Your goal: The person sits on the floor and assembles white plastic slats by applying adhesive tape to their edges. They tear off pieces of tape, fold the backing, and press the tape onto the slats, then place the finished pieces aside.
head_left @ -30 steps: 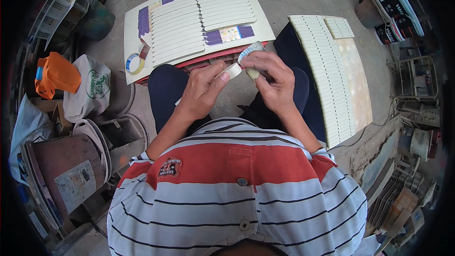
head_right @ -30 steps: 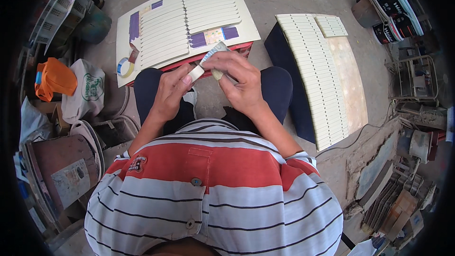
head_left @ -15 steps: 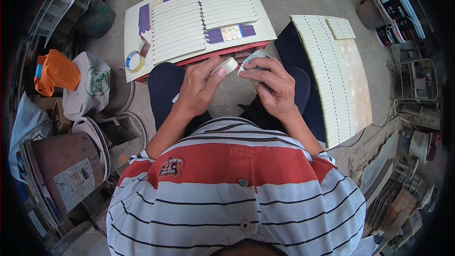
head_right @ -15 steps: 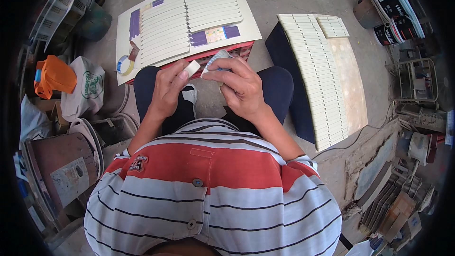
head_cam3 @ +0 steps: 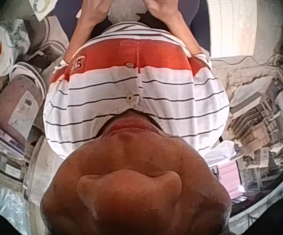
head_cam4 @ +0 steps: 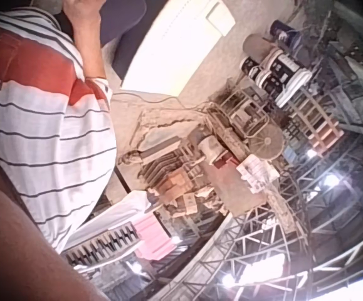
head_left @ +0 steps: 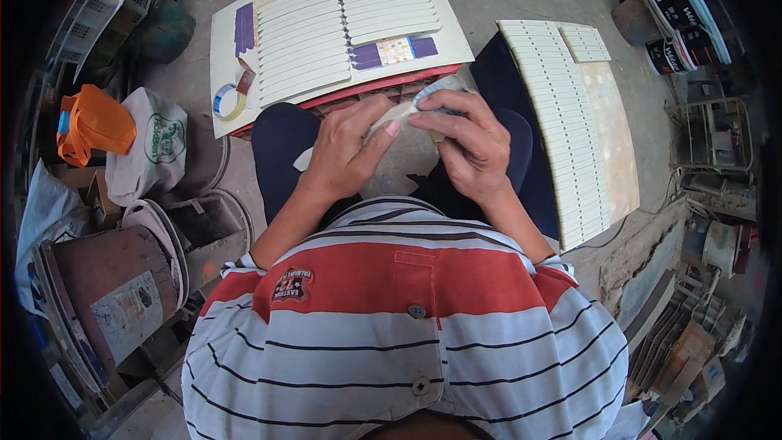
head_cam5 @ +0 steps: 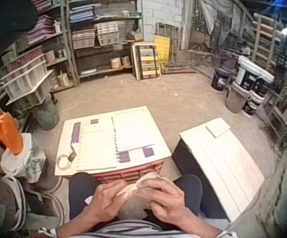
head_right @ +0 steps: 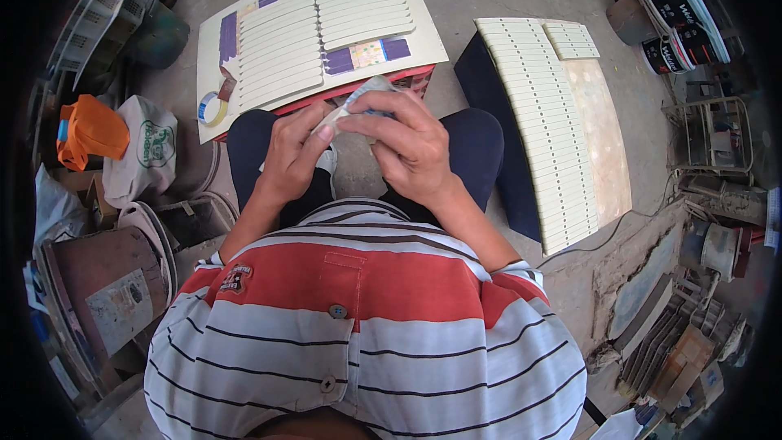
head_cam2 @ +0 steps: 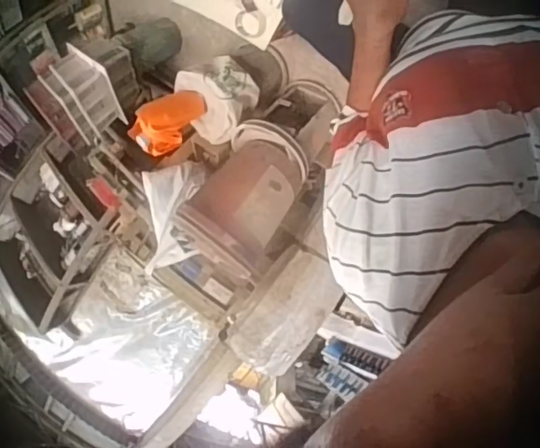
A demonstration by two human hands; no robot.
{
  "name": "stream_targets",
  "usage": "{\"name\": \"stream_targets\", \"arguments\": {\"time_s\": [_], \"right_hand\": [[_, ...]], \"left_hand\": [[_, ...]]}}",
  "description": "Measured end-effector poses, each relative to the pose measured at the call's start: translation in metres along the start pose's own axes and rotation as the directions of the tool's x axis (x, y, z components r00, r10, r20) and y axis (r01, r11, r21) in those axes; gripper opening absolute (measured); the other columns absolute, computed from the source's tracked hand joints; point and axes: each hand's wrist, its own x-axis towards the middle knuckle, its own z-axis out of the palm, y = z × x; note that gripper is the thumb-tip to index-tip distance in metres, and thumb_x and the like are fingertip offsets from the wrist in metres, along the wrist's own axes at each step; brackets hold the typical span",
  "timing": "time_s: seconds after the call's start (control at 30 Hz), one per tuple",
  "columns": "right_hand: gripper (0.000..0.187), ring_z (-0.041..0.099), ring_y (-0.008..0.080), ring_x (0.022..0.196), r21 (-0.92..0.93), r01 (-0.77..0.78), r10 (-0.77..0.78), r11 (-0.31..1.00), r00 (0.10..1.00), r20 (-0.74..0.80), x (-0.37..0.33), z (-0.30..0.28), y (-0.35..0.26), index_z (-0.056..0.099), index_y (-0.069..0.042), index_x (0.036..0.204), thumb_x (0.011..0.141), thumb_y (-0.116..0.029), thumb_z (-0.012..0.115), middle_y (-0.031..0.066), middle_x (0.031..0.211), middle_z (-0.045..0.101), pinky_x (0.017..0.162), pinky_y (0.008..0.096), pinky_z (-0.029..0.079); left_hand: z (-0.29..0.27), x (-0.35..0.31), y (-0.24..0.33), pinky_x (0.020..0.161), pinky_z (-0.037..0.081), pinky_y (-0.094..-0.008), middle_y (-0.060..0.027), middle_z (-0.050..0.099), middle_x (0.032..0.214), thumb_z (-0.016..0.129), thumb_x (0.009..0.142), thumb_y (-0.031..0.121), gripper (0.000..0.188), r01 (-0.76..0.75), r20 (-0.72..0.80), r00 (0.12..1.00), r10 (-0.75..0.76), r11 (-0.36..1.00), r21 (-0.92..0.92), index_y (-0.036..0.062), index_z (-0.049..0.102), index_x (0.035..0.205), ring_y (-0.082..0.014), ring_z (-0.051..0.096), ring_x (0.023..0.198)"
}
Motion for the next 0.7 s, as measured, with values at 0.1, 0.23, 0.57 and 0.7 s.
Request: {"name": "stream_targets", "arguments": {"time_s": [0.1, 0.23, 0.57, 0.7], "right_hand": [[0.039, 0.059, 0.0223, 0.082, 0.05, -0.064, 0.064, 0.997, 0.998, 0.007, -0.0037, 0.0012, 0.0044, 0.069, -0.006, 0.09, 0.06, 0.012, 0.051, 0.0088, 0.094, 0.063, 0.073, 0.0314, 0.047], [0.04, 0.061, 0.0235, 0.086, 0.09, -0.117, 0.118, 0.989, 0.993, -0.003, -0.0036, 0.0007, 0.0038, 0.069, -0.005, 0.091, 0.06, 0.012, 0.05, 0.0102, 0.096, 0.063, 0.078, 0.0314, 0.047], [0.041, 0.061, 0.0235, 0.089, 0.173, -0.127, 0.129, 0.977, 0.992, -0.003, -0.0013, 0.0048, 0.0026, 0.069, -0.004, 0.094, 0.061, 0.011, 0.049, 0.0108, 0.096, 0.063, 0.082, 0.0322, 0.047], [0.041, 0.061, 0.0236, 0.089, 0.125, -0.177, 0.175, 0.976, 0.984, 0.031, -0.0035, 0.0024, 0.0072, 0.069, -0.004, 0.094, 0.061, 0.01, 0.049, 0.0108, 0.096, 0.063, 0.082, 0.0322, 0.047]], "left_hand": [[-0.0014, 0.0005, -0.0009, 0.062, 0.041, -0.0393, -0.0206, 0.052, 0.075, 0.049, 0.087, 0.023, 0.027, -0.043, 0.006, 0.999, 0.043, 0.998, -0.034, -0.0039, 0.052, 0.087, -0.0383, 0.053, 0.07], [-0.0004, -0.0003, -0.0046, 0.062, 0.041, -0.0386, -0.0196, 0.052, 0.075, 0.049, 0.087, 0.023, 0.028, -0.052, 0.019, 0.998, 0.053, 0.998, -0.036, -0.0039, 0.052, 0.088, -0.0372, 0.053, 0.069], [0.001, -0.001, -0.0055, 0.059, 0.04, -0.0366, -0.0182, 0.051, 0.073, 0.048, 0.087, 0.025, 0.03, -0.084, 0.006, 0.996, 0.085, 0.992, -0.09, -0.0045, 0.053, 0.088, -0.0329, 0.052, 0.064], [-0.002, -0.0016, -0.0038, 0.059, 0.04, -0.036, -0.0174, 0.051, 0.073, 0.047, 0.087, 0.025, 0.03, -0.082, -0.004, 0.997, 0.082, 0.986, -0.143, -0.0046, 0.054, 0.088, -0.0314, 0.052, 0.063]]}}
